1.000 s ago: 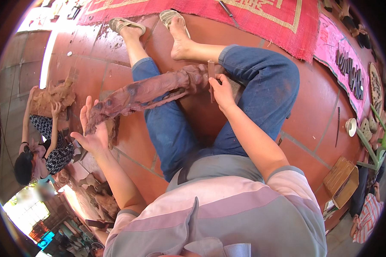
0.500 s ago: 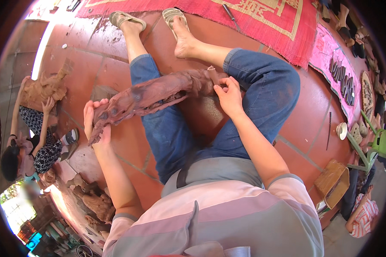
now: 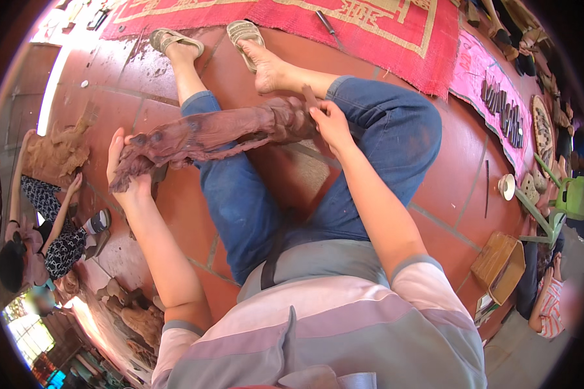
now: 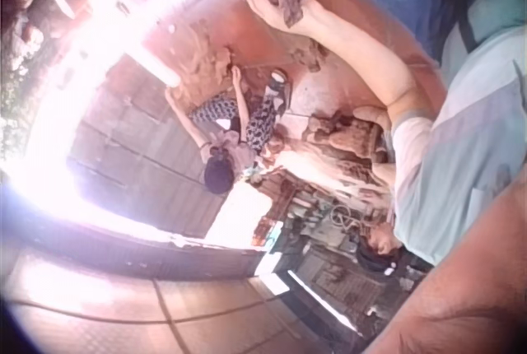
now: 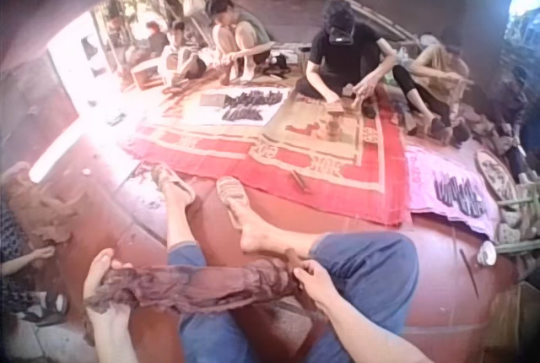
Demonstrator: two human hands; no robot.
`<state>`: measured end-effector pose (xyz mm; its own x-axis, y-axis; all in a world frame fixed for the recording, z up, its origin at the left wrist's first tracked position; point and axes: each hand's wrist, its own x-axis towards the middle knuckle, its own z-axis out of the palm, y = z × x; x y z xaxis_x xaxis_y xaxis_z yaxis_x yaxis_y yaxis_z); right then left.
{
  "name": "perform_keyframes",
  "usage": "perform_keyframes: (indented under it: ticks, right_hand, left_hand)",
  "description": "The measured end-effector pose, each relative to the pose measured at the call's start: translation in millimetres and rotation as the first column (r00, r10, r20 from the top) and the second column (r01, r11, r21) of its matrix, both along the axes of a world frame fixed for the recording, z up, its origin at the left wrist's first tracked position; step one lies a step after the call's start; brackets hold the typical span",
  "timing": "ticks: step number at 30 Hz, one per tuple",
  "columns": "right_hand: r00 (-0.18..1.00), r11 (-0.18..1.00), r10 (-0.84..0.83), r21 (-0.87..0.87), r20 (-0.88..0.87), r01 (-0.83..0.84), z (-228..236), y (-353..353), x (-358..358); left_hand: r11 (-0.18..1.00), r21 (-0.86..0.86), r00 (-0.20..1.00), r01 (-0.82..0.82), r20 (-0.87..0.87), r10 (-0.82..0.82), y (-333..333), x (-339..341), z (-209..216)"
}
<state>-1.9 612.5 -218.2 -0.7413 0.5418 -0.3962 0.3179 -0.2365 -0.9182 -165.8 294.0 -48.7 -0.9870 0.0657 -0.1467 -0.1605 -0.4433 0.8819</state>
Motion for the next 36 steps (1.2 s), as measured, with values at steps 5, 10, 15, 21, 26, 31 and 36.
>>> perform_keyframes:
  ticks: [5, 10, 15, 21, 26, 31, 36]
  right_hand:
    - [1.000, 0.993, -0.019, -0.114, 0.020, 0.021, 14.4, -1.1, -14.0]
    - [0.999, 0.983, 0.034, -0.181, -0.018, -0.037, 29.6, -11.8, -23.6]
    - [0.996, 0.984, 0.077, -0.164, 0.034, -0.071, 35.4, -3.5, -32.2]
    - [0.981, 0.989, 0.054, 0.123, 0.188, -0.078, 60.8, 4.1, -2.1]
    - [0.984, 0.722, 0.116, 0.669, 0.134, -0.176, 81.0, -33.4, 20.6]
    - [0.982, 0.575, 0.023, 0.801, 0.188, -0.167, 42.7, -52.1, -24.2]
    - [0.989, 0.510, 0.059, 0.847, 0.136, -0.147, 35.0, -59.9, -15.9]
  left_hand:
    - [0.989, 0.011, 0.989, -0.150, 0.002, 0.150, -26.0, 34.7, -9.3]
    - [0.962, 0.034, 0.960, -0.272, 0.077, 0.269, -57.0, 58.0, -15.7]
    - [0.971, -0.111, 0.976, -0.210, 0.041, 0.216, -52.2, 47.1, -19.8]
    - [0.959, -0.244, 0.980, -0.141, -0.173, 0.100, -65.8, 19.2, -30.8]
    - [0.953, -0.201, 0.972, -0.225, -0.110, 0.207, -54.8, 21.2, -24.6]
    - [0.955, -0.205, 0.974, -0.213, -0.116, 0.192, -58.9, 32.1, -26.2]
    - [0.934, -0.228, 0.960, -0.276, -0.104, 0.258, -55.8, 46.9, -23.9]
